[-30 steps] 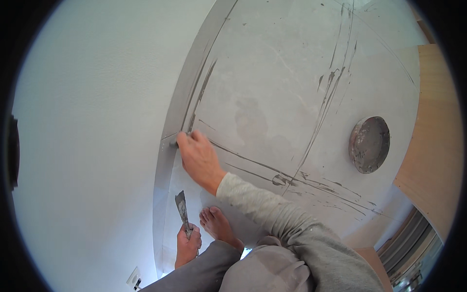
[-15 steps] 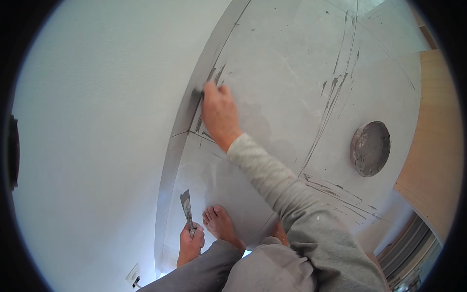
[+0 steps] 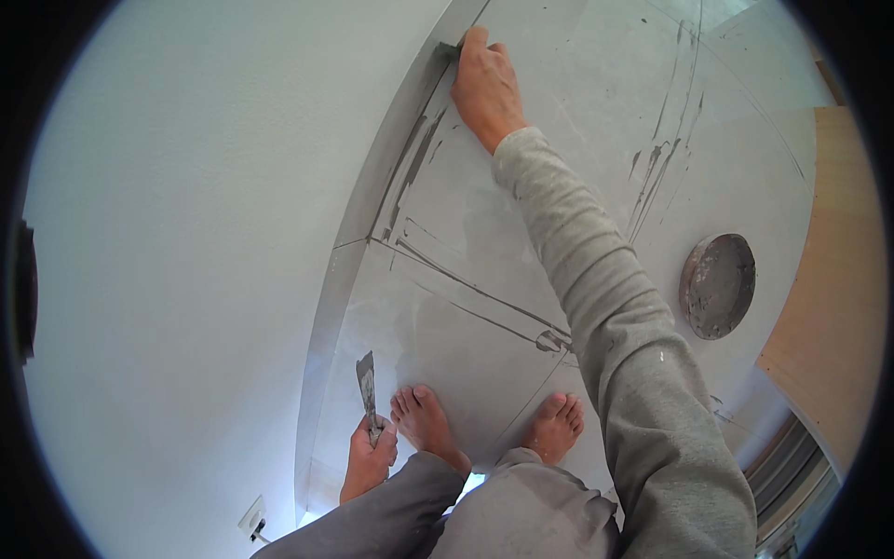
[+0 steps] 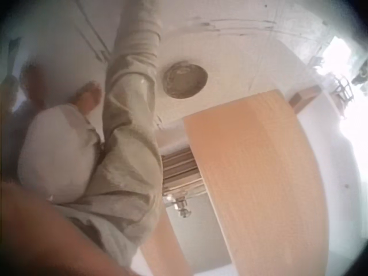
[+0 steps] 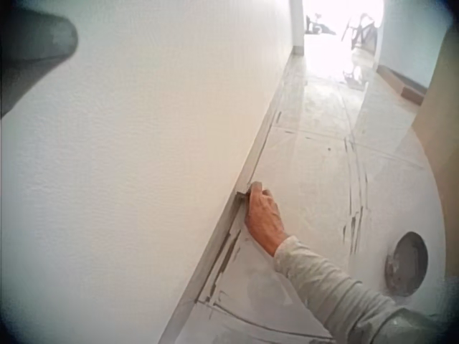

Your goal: The person applies grout to the gaps between floor tiles using a putty knife and a small metal scraper. They work the material into the seams, wipe away excess with a blue cloth, and refine the edges by hand.

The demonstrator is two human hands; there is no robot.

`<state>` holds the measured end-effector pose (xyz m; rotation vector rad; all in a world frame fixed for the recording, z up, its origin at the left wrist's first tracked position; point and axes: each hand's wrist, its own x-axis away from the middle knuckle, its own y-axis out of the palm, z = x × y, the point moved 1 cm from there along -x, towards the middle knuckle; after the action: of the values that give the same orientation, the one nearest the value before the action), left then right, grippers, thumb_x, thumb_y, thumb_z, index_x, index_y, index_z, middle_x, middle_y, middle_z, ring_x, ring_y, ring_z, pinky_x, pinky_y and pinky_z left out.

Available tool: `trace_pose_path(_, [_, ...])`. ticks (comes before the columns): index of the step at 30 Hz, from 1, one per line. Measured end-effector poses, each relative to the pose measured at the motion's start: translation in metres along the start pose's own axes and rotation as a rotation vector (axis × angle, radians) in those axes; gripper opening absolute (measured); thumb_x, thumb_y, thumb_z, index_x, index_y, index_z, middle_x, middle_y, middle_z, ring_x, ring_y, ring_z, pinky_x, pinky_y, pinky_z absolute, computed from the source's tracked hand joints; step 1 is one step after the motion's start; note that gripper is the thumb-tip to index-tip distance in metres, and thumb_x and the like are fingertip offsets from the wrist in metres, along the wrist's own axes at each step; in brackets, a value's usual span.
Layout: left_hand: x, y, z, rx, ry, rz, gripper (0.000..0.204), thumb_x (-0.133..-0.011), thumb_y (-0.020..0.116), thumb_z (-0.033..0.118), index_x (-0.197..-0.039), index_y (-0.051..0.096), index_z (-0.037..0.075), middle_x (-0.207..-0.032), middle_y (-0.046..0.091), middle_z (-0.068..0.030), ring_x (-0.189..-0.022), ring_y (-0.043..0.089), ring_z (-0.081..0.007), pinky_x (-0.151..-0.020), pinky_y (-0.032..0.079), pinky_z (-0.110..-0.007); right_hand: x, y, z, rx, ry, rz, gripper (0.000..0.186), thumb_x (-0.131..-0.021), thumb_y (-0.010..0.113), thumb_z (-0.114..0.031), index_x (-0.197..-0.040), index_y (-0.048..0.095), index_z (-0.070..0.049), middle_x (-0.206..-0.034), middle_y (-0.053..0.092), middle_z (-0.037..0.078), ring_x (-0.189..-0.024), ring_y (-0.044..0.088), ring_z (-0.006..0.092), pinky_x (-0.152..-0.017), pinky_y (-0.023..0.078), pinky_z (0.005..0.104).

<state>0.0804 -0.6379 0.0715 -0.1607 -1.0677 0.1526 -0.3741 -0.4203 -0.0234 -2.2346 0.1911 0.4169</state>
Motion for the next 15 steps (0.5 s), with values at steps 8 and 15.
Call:
trace_pose_path(8, [-0.004, -0.002, -0.007, 0.028, -0.030, 0.008, 0.021, -0.099, 0.062, 0.021, -0.099, 0.055, 0.001, -0.070, 0.052, -0.0016, -0.062, 0.048, -0.0097, -0.057, 0.040, -0.029, 0.126, 0.007, -0.078, -0.172, -0.090, -0.191, 0.020, -0.082, 0.053, 0.008, -0.099, 0.046, 0.002, -0.082, 0.059, 0.022, -0.086, 0.056, 0.0432, -0.078, 0.052, 0.0489])
trace_pose_path(15, [-0.002, 0.001, 0.002, -0.002, -0.023, 0.034, 0.020, -0.099, 0.063, 0.019, -0.099, 0.055, 0.001, -0.070, 0.053, -0.0006, -0.061, 0.048, -0.0090, -0.056, 0.041, -0.028, 0.172, -0.001, -0.104, -0.426, 0.138, -0.396, 0.025, -0.084, 0.059, 0.005, -0.108, 0.051, -0.002, -0.089, 0.062, 0.021, -0.091, 0.061, 0.0452, -0.076, 0.051, 0.0522])
